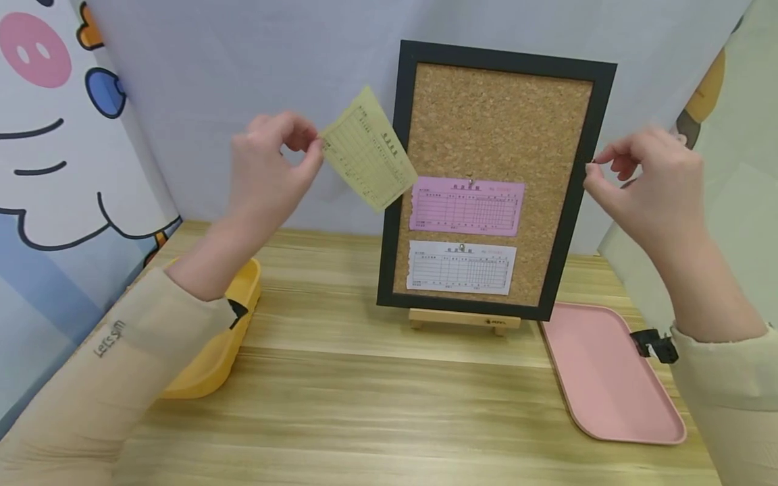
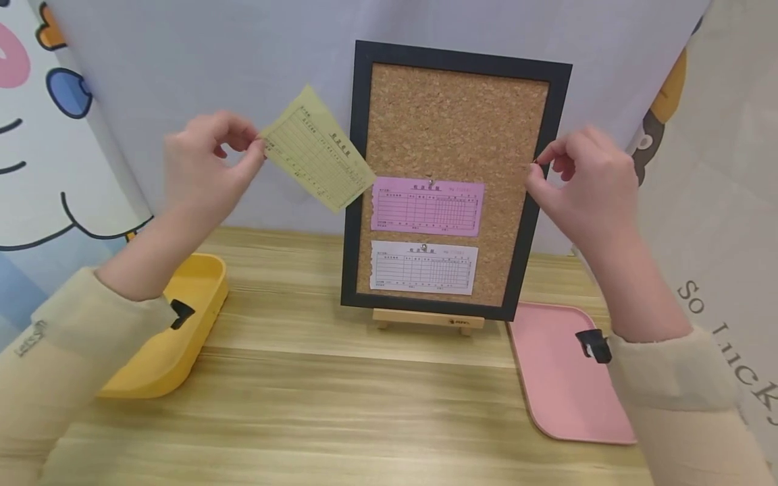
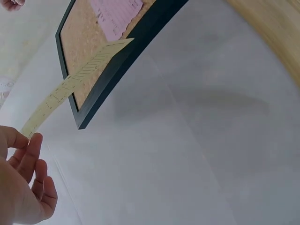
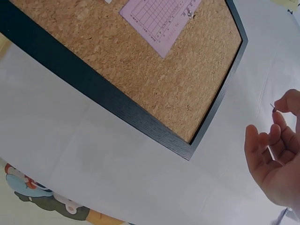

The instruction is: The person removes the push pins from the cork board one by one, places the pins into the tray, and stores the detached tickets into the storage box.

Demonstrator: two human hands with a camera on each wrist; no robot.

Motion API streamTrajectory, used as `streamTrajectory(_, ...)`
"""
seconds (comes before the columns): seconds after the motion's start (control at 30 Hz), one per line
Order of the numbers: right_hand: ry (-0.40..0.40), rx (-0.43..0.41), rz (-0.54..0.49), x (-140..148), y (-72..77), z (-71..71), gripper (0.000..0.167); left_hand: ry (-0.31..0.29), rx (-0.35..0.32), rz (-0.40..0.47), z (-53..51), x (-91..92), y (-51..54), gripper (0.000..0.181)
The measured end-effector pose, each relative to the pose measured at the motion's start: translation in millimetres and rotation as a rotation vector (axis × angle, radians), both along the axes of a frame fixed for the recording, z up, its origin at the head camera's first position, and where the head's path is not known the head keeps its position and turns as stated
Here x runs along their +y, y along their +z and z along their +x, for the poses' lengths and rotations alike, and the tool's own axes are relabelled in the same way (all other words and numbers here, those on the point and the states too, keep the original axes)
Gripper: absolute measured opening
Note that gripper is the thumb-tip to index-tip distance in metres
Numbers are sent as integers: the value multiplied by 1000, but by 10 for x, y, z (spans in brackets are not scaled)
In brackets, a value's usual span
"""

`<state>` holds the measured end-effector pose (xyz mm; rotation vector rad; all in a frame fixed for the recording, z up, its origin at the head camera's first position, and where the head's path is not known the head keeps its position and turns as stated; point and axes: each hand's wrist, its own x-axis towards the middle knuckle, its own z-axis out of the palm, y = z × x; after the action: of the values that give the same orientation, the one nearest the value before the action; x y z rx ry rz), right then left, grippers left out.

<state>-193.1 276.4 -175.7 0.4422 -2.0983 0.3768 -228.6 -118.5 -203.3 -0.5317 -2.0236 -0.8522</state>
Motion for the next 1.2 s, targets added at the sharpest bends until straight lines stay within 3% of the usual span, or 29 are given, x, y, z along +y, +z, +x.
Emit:
streamTrajectory(0.27,-31,-28,43,189,-186,150,13,20,123,-94,84,-172,-47,8)
streamTrajectory(0.5,-47,-68,74,313,-326,256,12,52,115,-126,152,-358,-64,9)
streamTrajectory(0.63,-42,-83,72,373,-410,298,11,57,35,-87,169,-472,-70,11)
streamTrajectory(0.83,-38,-93,54,453,-540,346,12,99,-209,-42,187,-675,-69,19)
streamTrajectory(0.97,-21,-106,39,507,-624,370,11,152,-336,-44,161,-827,-94,25)
streamTrajectory(1.2,66,-119,-20,629,-808,377,14,198,-490,-75,101,-1025,-167,32)
